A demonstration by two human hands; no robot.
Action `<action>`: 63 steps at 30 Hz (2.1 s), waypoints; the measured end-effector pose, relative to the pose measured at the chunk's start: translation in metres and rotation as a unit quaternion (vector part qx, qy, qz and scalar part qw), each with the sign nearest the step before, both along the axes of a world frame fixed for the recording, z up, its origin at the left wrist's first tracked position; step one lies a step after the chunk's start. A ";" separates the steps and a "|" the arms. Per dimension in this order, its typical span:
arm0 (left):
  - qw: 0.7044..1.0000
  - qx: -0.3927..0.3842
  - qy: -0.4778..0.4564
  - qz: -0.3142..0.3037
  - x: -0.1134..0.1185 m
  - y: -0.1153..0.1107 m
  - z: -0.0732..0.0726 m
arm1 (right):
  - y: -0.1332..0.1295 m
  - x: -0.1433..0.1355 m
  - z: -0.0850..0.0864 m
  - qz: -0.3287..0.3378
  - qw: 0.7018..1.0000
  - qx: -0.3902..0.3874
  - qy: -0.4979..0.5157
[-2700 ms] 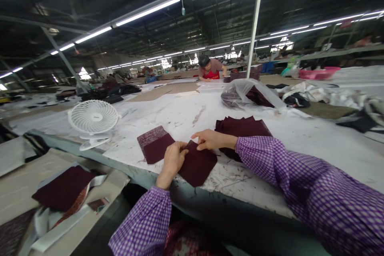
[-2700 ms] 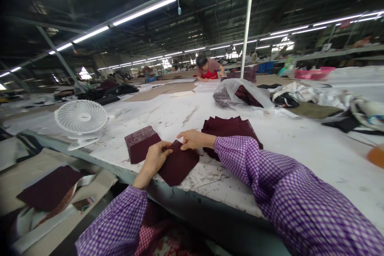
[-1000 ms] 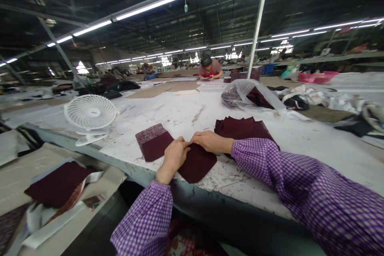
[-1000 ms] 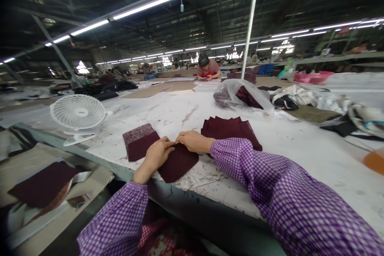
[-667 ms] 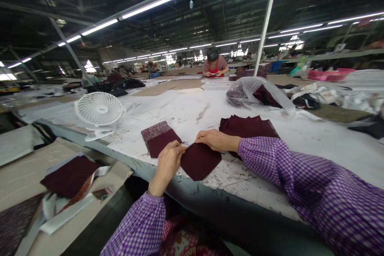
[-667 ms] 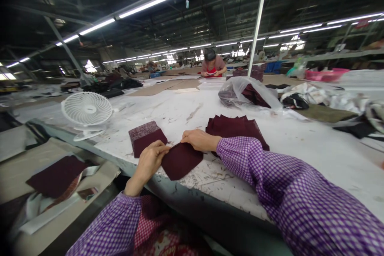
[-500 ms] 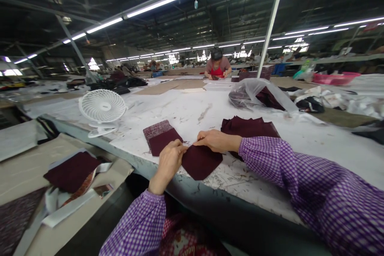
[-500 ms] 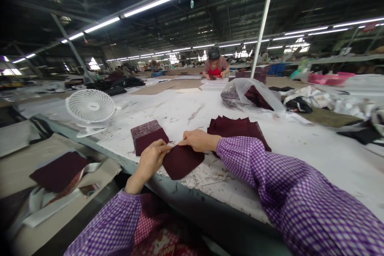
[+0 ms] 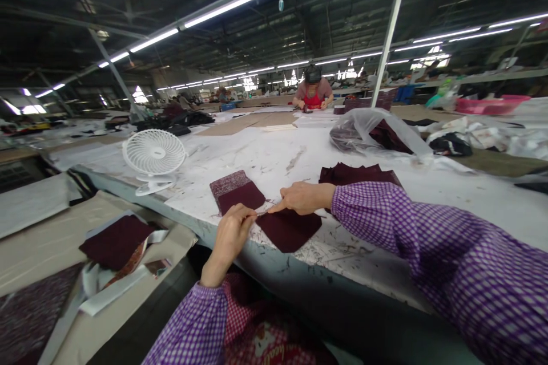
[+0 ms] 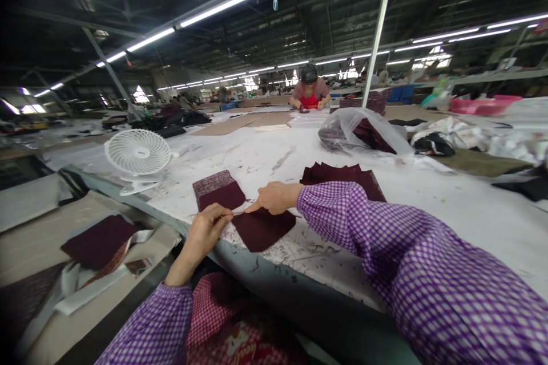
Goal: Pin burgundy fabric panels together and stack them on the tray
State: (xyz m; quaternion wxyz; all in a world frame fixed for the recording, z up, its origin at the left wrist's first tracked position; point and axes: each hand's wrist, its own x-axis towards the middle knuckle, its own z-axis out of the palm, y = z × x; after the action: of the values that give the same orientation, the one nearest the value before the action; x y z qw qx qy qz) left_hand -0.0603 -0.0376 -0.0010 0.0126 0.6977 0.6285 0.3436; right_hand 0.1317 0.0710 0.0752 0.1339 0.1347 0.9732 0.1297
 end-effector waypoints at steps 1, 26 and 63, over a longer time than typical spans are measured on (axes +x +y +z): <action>0.999 -0.005 -0.042 0.006 -0.003 -0.001 0.000 | 0.000 -0.001 0.001 0.000 1.000 0.002 -0.005; 0.989 -0.021 -0.141 -0.043 -0.018 -0.004 -0.007 | -0.016 -0.014 0.001 0.039 0.998 0.026 -0.031; 0.958 0.001 -0.230 0.173 -0.052 0.042 -0.009 | 0.035 0.030 0.039 -0.167 0.969 0.014 0.179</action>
State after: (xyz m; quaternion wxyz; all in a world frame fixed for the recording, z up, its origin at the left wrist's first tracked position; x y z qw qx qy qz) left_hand -0.1119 0.0041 -0.0100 0.0963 0.4807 0.7194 0.4921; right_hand 0.1615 0.1056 0.1147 -0.0250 0.3186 0.9430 0.0933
